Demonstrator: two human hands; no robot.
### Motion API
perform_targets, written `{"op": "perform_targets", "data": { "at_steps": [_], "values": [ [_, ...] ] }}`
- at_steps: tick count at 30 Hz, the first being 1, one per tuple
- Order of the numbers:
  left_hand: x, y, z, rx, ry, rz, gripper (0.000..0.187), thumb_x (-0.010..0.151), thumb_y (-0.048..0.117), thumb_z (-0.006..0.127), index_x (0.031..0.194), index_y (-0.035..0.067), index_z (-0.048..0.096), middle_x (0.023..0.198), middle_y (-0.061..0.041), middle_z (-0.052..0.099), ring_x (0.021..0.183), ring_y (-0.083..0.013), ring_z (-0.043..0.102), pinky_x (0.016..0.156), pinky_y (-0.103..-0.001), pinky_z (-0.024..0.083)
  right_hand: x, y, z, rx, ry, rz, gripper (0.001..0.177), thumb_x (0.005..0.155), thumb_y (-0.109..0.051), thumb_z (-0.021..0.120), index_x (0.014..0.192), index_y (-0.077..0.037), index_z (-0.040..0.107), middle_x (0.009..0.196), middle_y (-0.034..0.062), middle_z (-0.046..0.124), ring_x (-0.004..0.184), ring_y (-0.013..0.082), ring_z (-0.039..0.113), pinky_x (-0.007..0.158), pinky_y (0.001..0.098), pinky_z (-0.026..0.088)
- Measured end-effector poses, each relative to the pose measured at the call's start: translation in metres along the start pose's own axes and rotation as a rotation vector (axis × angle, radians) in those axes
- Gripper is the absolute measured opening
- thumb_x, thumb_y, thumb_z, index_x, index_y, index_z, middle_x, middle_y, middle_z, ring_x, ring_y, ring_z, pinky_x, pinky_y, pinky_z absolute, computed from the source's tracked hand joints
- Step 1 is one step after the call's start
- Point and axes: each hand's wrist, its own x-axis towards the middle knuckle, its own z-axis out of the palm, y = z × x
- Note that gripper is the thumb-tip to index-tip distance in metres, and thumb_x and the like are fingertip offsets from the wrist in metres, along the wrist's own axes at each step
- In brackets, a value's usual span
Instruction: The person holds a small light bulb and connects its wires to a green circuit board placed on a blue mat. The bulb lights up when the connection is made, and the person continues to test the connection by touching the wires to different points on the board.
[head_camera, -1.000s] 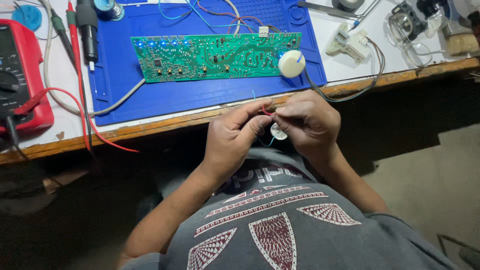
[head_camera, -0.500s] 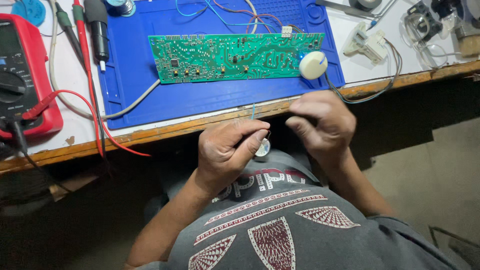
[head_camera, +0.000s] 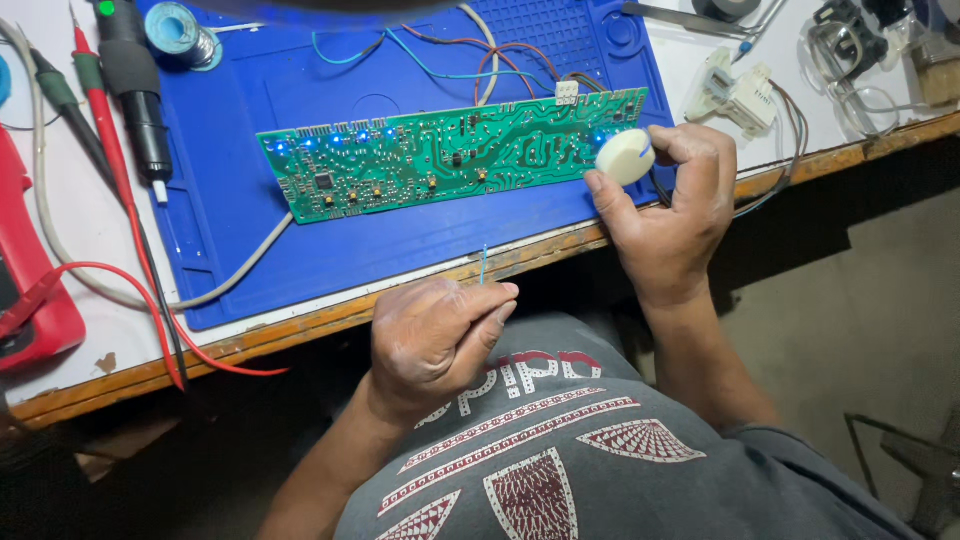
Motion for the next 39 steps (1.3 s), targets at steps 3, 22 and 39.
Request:
{"op": "perform_targets", "data": {
  "at_steps": [3, 22, 39],
  "values": [
    [0.0, -0.002, 0.0, -0.001, -0.008, 0.012, 0.01, 0.104, 0.011, 0.086, 0.113, 0.011, 0.092, 0.075, -0.015, 0.076, 0.065, -0.0428, 0.077, 0.058, -0.051, 0.062, -0.001, 0.002, 0.001, 0.001, 0.007, -0.006, 0.055, 0.109, -0.028, 0.107, 0.128, 0.01, 0.071, 0.123, 0.0247, 0.073, 0.112, 0.048, 0.073, 0.099, 0.0552, 0.06],
    [-0.006, -0.003, -0.008, 0.144, -0.155, 0.016, 0.01, 0.114, 0.014, 0.081, 0.12, 0.008, 0.086, 0.108, -0.01, 0.092, 0.079, -0.027, 0.082, 0.072, -0.041, 0.059, 0.0, -0.014, -0.002, -0.002, -0.084, 0.076, 0.054, 0.111, -0.021, 0.093, 0.147, 0.008, 0.065, 0.137, 0.0304, 0.062, 0.128, 0.0494, 0.062, 0.12, 0.0603, 0.052],
    [-0.006, -0.004, -0.001, 0.11, -0.062, 0.131, 0.006, 0.115, 0.008, 0.083, 0.119, 0.004, 0.084, 0.108, -0.01, 0.09, 0.091, -0.0294, 0.089, 0.083, -0.041, 0.068, 0.0, -0.012, -0.002, 0.06, -0.072, -0.057, 0.054, 0.115, -0.006, 0.1, 0.151, 0.016, 0.065, 0.135, 0.0357, 0.057, 0.126, 0.0552, 0.059, 0.113, 0.0646, 0.051]
  ]
}}
